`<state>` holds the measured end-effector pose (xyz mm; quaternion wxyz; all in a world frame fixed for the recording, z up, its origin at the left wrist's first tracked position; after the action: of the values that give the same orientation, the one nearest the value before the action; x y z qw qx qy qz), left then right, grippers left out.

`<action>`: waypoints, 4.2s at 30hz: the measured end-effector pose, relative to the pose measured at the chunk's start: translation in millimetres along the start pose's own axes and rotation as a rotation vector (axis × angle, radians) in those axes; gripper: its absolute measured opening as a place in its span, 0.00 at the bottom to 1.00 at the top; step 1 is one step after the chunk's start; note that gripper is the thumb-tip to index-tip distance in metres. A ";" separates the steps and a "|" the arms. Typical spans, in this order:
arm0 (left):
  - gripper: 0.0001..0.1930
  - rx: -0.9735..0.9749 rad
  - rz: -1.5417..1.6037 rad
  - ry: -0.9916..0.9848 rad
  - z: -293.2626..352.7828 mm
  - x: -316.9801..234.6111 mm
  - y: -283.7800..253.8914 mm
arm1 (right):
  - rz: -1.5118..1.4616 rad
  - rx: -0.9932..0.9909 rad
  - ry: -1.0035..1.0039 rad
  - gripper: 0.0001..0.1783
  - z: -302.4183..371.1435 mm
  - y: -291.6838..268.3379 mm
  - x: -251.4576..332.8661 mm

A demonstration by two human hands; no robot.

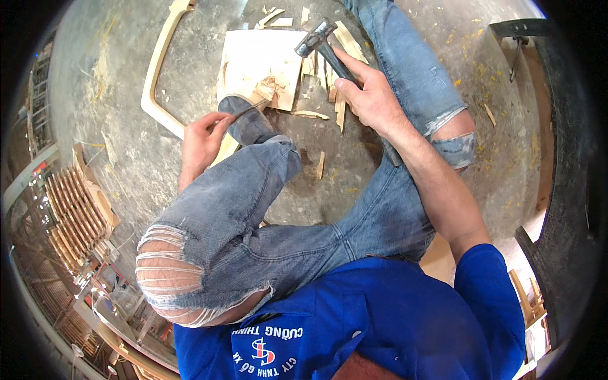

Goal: The person sits on the floor and carves a small wooden block using a chisel and hammer. They repeatedly strike the chisel to remove wood shavings and occasionally clear debris from the workpiece.

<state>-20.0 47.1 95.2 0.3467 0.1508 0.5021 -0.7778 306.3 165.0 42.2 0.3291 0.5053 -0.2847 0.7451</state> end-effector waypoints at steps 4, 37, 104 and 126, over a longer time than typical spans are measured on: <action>0.11 0.147 -0.376 -0.067 -27.6 -51.9 -5.6 | 0.057 -0.018 -0.075 0.34 -2.9 6.0 -1.8; 0.12 -0.019 0.443 -0.216 -13.1 71.9 -12.4 | 0.033 0.069 0.110 0.36 -3.8 20.2 -8.9; 0.28 0.106 -0.790 0.146 -110.1 13.0 96.4 | 0.744 0.288 0.238 0.24 -61.1 58.9 0.3; 0.25 0.245 -0.912 0.225 -108.3 9.3 104.0 | 0.811 0.351 0.195 0.22 -60.3 66.2 -14.4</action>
<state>32.9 112.8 -29.4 -0.1064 0.0379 0.4560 -0.8828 224.6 166.6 2.8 -0.0547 0.3287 -0.2966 0.8950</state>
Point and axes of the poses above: each hand's wrist, its own z-axis away from the middle knuckle, its own y-axis out of the palm, x = y × z, the point moved 7 cm from there along -z, towards the middle knuckle, and after that the axes turned 9 degrees about x, right-handed, at the moved point
